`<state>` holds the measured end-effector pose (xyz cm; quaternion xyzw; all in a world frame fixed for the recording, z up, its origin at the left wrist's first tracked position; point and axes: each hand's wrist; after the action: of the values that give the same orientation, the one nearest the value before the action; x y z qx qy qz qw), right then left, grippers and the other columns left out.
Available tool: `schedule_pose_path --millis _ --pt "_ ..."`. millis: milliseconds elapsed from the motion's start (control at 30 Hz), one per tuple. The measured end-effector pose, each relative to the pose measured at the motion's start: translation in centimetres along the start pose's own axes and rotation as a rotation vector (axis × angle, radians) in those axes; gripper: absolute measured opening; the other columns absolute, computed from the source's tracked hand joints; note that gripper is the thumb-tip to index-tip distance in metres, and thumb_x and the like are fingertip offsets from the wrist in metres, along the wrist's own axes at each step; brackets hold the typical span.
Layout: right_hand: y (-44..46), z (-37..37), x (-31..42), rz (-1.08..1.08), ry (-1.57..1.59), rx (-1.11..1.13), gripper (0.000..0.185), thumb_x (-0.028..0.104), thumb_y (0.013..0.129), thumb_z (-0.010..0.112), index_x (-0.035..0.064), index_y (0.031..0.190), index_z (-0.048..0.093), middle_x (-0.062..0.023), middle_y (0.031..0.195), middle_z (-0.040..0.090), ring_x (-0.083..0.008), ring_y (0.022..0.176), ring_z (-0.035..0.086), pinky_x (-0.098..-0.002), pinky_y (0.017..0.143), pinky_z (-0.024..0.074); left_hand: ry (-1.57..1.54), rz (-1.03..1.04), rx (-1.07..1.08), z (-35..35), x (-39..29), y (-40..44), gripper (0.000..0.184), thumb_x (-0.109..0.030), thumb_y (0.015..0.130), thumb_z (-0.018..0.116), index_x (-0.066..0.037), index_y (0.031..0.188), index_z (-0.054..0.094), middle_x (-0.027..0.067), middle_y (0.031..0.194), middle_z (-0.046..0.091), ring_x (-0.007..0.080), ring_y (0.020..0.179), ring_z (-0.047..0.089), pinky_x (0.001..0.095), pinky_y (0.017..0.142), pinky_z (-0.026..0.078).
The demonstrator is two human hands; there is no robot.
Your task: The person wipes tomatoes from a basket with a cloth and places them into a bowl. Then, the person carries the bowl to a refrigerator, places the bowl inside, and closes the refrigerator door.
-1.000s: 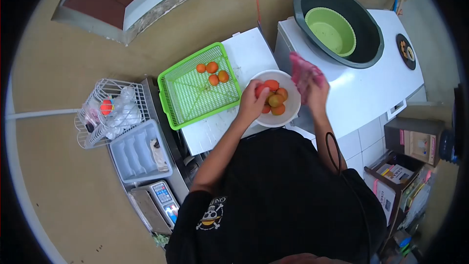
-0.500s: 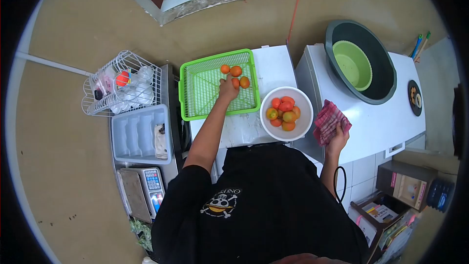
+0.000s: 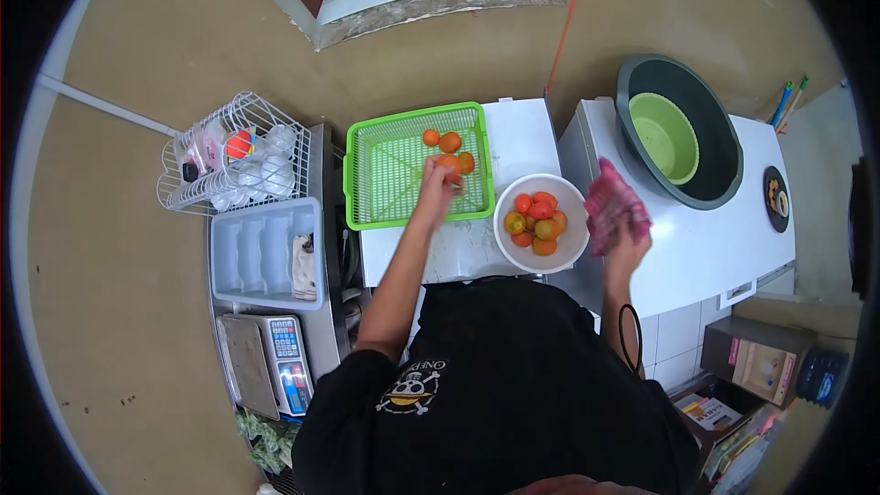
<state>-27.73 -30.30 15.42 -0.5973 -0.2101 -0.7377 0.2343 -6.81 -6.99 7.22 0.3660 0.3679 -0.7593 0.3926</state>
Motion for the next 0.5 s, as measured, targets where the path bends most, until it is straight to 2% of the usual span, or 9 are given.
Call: schedule_pose_path --millis 67,133,167,200,267,300,400,433,500 --pt "-1.6 2.8 0.1 -0.234 0.026 0.419 0.039 0.020 0.095 0.044 -0.0048 0.125 0.046 -0.0156 0.122 0.053 -0.0231 0.107 0.056 -0.0342 0.094 0.0424 -0.380 -0.162 0.265 3.9 -0.3 -3.4 0.033 -0.040 0.091 0.047 -0.010 0.104 0.045 0.0055 0.093 0.055 0.0202 0.080 0.055 0.0306 0.070 0.046" --pt "-2.9 6.6 1.5 -0.655 -0.299 0.746 0.041 0.023 0.091 0.046 0.0037 0.127 0.048 -0.0155 0.133 0.046 -0.0318 0.121 0.046 -0.0440 0.102 0.0330 -0.469 -0.197 0.279 8.3 -0.1 -6.1 0.036 -0.042 0.094 0.043 -0.010 0.110 0.048 0.0064 0.104 0.057 0.0203 0.095 0.055 0.0342 0.080 0.046" --pt "-2.8 7.4 0.2 -0.895 -0.584 0.880 0.042 0.021 0.089 0.050 0.0075 0.128 0.050 -0.0147 0.135 0.044 -0.0342 0.124 0.042 -0.0473 0.105 0.0277 -0.279 -0.117 0.115 9.0 1.8 -7.9 0.039 -0.045 0.096 0.036 -0.011 0.110 0.048 0.0064 0.104 0.058 0.0197 0.100 0.053 0.0306 0.081 0.045" --pt "-2.8 8.2 -0.4 -0.889 -0.589 0.879 0.042 0.021 0.089 0.050 0.0075 0.128 0.050 -0.0147 0.135 0.044 -0.0342 0.124 0.042 -0.0473 0.105 0.0277 -0.390 -0.042 0.210 8.5 4.0 -7.4 0.043 -0.044 0.097 0.035 -0.011 0.124 0.041 0.0073 0.118 0.051 0.0198 0.111 0.050 0.0311 0.091 0.042" --pt "-1.9 9.7 -1.1 -0.800 -0.611 0.809 0.042 0.024 0.087 0.047 0.0099 0.127 0.051 -0.0145 0.133 0.047 -0.0377 0.126 0.039 -0.0487 0.107 0.0230 -0.138 0.026 0.158 10.5 -0.6 -8.8 0.047 -0.040 0.098 0.033 -0.009 0.134 0.037 0.0095 0.129 0.047 0.0197 0.117 0.049 0.0317 0.097 0.042" --pt "-1.0 10.1 -1.8 -0.597 -0.530 0.775 0.045 0.021 0.083 0.047 0.0082 0.126 0.051 -0.0150 0.130 0.049 -0.0375 0.126 0.039 -0.0487 0.106 0.0245 -0.159 0.002 0.187 8.0 0.2 -7.6 0.044 -0.038 0.098 0.034 -0.010 0.131 0.040 0.0088 0.126 0.049 0.0197 0.116 0.049 0.0323 0.095 0.042" --pt "-1.8 9.5 -1.6 -0.592 -0.315 0.675 0.046 0.021 0.081 0.049 0.0095 0.126 0.051 -0.0138 0.128 0.051 -0.0372 0.126 0.040 -0.0484 0.106 0.0242 -0.162 -0.020 0.100 7.1 0.5 -7.9 0.044 -0.033 0.098 0.036 -0.010 0.135 0.036 0.0086 0.131 0.045 0.0209 0.122 0.044 0.0357 0.100 0.039" --pt "-2.7 9.3 -0.9 -0.791 -0.409 0.811 0.047 0.018 0.080 0.051 0.0088 0.126 0.051 -0.0135 0.129 0.051 -0.0370 0.124 0.041 -0.0481 0.106 0.0251 -0.129 0.065 0.118 7.7 0.4 -8.4 0.045 -0.033 0.098 0.036 -0.009 0.136 0.035 0.0088 0.132 0.044 0.0212 0.122 0.043 0.0365 0.101 0.038" --pt "-4.1 9.2 0.9 -0.837 -0.670 1.029 0.046 0.022 0.082 0.051 0.0076 0.126 0.050 -0.0141 0.130 0.050 -0.0355 0.126 0.041 -0.0483 0.106 0.0260 -0.120 0.109 0.119 8.1 0.5 -11.5 0.044 -0.031 0.097 0.040 -0.008 0.134 0.036 0.0091 0.129 0.045 0.0203 0.122 0.043 0.0359 0.100 0.039"
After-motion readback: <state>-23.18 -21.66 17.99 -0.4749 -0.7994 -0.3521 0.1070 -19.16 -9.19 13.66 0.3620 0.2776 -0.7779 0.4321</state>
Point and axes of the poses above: each hand's wrist, its own y-axis towards the middle knuckle, its own z-axis out of the palm, x = y × z
